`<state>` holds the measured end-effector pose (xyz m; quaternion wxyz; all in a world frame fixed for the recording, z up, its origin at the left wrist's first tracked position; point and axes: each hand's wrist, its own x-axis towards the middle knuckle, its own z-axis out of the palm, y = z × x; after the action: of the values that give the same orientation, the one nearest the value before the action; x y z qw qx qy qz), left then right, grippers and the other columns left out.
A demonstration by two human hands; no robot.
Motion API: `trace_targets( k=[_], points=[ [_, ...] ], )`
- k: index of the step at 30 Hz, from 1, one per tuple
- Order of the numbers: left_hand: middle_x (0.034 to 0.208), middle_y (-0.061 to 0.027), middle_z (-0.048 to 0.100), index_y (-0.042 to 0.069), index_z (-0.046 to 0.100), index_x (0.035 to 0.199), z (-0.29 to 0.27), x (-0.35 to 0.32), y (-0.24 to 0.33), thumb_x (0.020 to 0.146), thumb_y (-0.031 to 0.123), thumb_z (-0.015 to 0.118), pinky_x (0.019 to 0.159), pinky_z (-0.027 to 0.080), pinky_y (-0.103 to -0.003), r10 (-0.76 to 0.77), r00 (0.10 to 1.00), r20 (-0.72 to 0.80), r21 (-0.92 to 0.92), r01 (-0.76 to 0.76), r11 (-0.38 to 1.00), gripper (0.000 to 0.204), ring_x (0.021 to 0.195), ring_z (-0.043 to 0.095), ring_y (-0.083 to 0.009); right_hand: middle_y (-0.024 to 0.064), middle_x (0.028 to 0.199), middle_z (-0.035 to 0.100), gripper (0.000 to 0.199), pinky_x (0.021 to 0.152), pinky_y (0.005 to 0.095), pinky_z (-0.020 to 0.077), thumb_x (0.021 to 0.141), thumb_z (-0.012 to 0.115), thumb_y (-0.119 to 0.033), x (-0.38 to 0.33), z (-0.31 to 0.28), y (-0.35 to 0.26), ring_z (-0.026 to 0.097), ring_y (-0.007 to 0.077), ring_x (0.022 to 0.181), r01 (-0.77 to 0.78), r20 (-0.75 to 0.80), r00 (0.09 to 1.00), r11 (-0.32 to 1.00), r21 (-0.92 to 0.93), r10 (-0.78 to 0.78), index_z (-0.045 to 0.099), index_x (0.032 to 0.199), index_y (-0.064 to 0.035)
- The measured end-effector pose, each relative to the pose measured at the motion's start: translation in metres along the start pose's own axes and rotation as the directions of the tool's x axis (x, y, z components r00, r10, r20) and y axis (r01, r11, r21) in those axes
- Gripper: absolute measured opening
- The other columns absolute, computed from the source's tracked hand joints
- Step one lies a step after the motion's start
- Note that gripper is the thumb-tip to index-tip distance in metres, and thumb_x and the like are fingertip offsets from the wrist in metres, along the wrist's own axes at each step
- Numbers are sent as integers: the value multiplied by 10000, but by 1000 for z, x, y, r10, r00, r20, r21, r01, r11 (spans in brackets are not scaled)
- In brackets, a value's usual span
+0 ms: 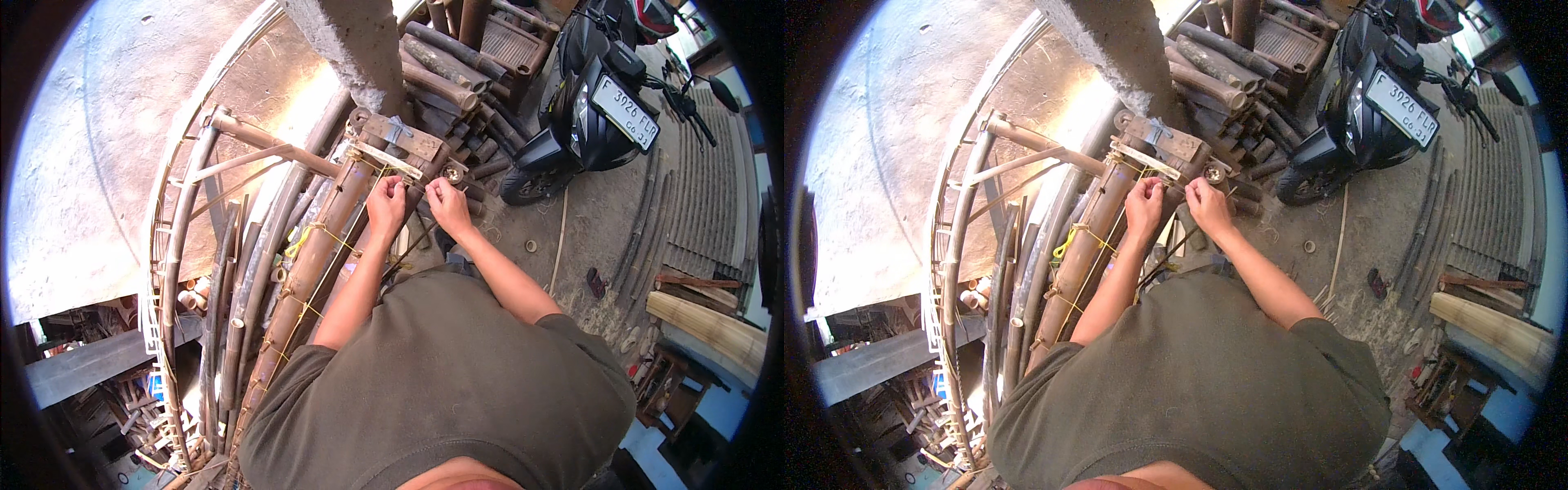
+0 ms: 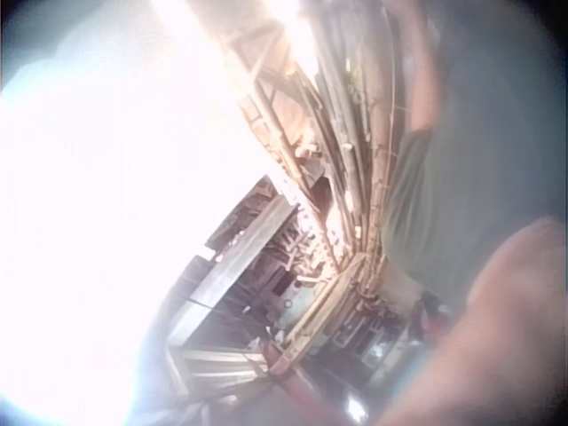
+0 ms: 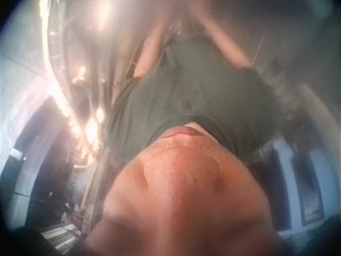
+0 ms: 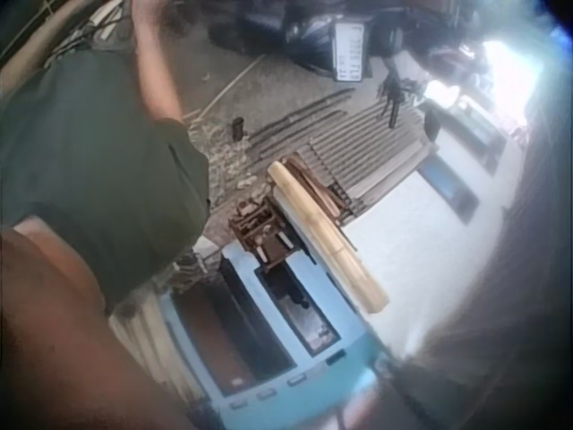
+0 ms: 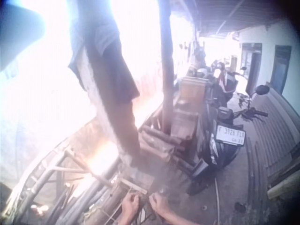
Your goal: The person repeatedly picks up thin bamboo sticks and ties them to a horizontal bamboo rack using yellow string. They wrap and knot the string around the sticks and rack, then move along the rack to repeat the process at different positions.
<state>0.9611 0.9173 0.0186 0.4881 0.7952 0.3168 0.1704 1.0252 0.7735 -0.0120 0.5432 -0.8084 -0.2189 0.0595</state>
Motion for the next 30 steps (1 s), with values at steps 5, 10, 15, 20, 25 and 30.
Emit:
trace_targets(
  k=[5,10,15,20,25,30],
  points=[
    [803,-117,676,23,674,1042,-7,-11,-9,878,133,662,682,503,-362,212,977,1,5,-212,977,199,703,631,-226,114,894,640,67,664,396,502,865,654,-66,-16,4,9,641,296,801,429,52,903,889,-156,-427,625,908,-24],
    [925,-119,662,64,687,1078,-21,-25,-9,858,85,673,758,480,-379,529,843,102,156,-539,828,221,839,598,-290,-1,914,615,118,976,429,324,802,696,-179,-22,-17,2,614,186,1020,630,204,774,702,-332,-599,648,886,-113],
    [956,-63,612,157,708,1115,-21,-29,-8,837,55,664,790,446,-383,576,797,183,265,-604,752,300,883,550,-270,-32,886,606,100,1020,477,185,767,665,-229,-21,-39,-10,560,122,1109,744,419,658,627,-231,-626,635,841,-168],
    [972,-47,597,197,705,1137,-19,-30,-10,821,69,673,781,440,-388,582,786,208,335,-616,713,342,881,536,-262,-33,883,603,67,1021,490,190,778,647,-230,-9,-49,-7,552,111,1099,773,546,569,626,-101,-615,613,807,-179],
    [985,-40,595,214,701,1153,-20,-34,-4,820,92,687,767,444,-393,603,762,234,392,-642,659,355,878,533,-257,-10,824,611,58,994,466,238,785,638,-214,-1,-48,-20,591,133,981,804,536,525,593,-55,-662,609,813,-172],
    [948,-67,638,151,705,1071,-12,-35,-2,851,113,689,752,453,-398,604,793,81,338,-592,731,224,837,564,-280,45,711,613,72,785,382,378,822,628,-191,0,-38,-24,606,227,746,641,556,647,767,-26,-522,617,811,-121]
  ],
)
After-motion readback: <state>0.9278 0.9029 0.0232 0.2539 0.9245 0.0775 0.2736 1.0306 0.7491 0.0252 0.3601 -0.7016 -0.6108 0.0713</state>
